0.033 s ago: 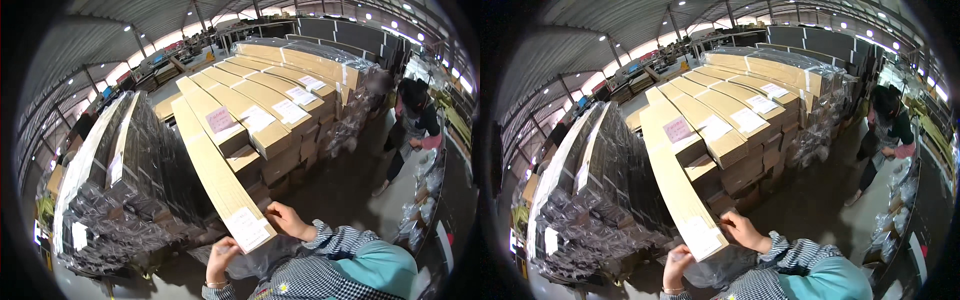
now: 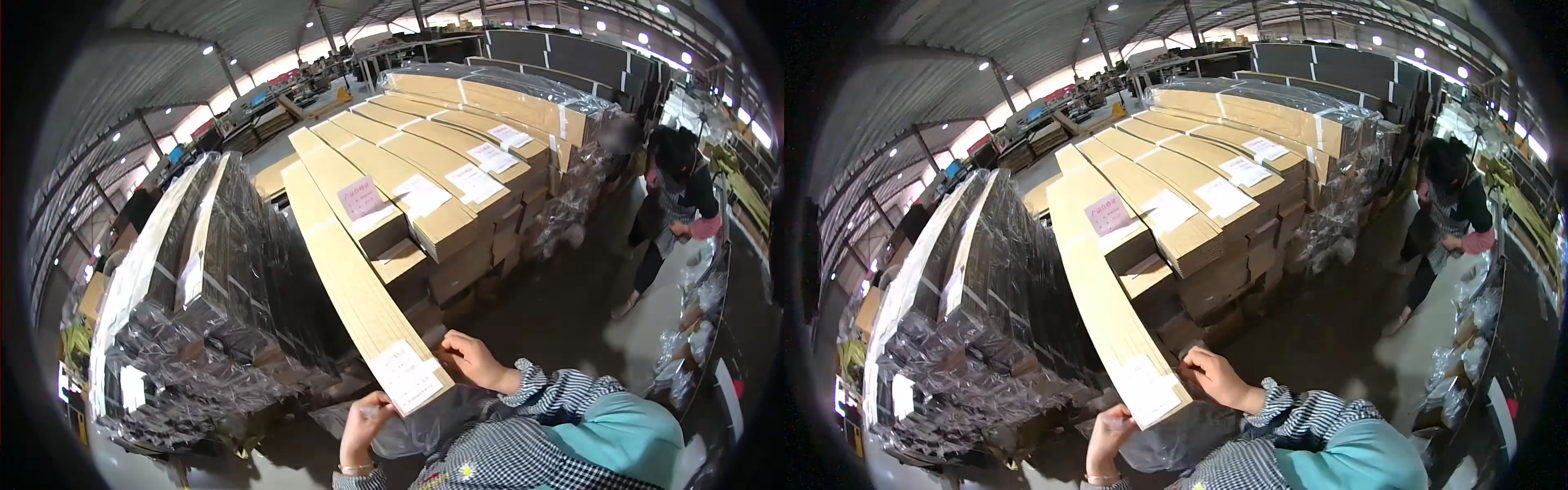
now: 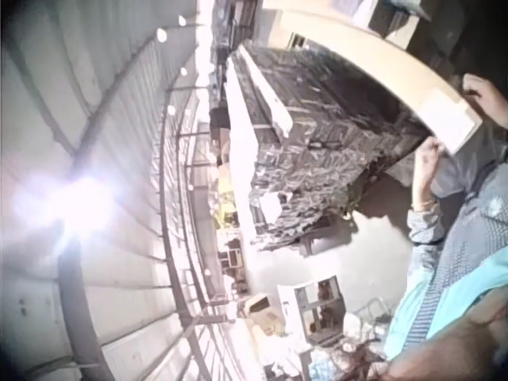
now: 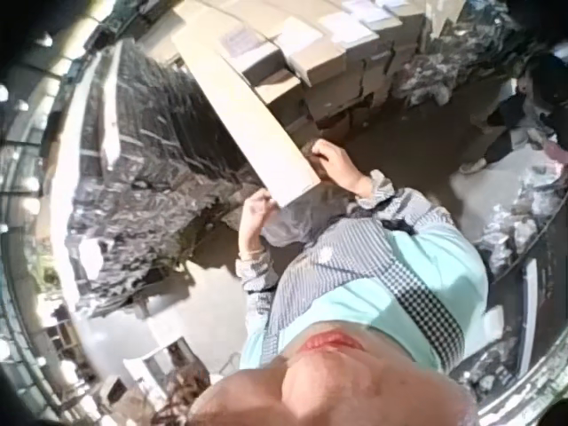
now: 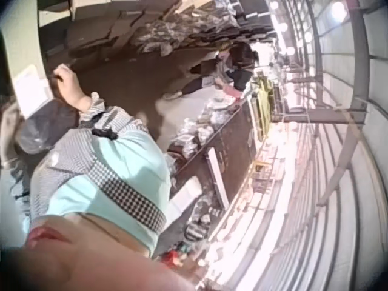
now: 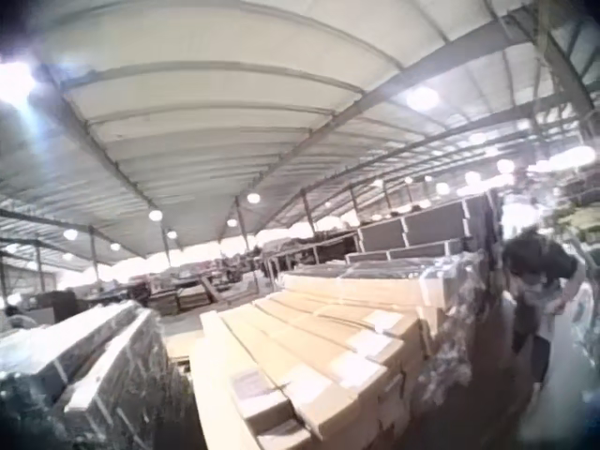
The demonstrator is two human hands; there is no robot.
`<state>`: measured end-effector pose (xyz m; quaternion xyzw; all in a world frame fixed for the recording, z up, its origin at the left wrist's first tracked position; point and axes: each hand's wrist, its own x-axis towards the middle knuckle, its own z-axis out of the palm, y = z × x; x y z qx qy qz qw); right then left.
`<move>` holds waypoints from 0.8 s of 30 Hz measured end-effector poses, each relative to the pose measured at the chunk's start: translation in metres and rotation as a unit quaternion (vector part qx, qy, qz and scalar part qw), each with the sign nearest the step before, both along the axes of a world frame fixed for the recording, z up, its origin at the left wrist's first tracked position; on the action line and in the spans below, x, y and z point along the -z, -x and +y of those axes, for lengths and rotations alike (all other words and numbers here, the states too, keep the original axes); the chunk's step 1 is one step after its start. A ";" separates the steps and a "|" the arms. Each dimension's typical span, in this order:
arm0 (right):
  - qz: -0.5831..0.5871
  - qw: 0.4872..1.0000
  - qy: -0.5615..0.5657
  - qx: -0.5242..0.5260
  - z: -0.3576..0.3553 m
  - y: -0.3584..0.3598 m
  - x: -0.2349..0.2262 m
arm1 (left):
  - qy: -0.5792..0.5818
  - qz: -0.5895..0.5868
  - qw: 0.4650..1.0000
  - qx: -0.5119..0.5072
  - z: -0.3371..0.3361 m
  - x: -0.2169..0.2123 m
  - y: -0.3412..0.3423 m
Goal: Manually placing long rectangular products into plastic protective sleeves and organizing them onto stacks in a manufacturing environment.
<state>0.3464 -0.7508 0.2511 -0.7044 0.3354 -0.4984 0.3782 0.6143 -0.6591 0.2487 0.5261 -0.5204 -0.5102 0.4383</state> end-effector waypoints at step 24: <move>0.026 0.989 -0.130 0.062 0.006 -0.041 0.107 | 0.107 0.215 0.925 -0.295 -0.002 0.088 0.063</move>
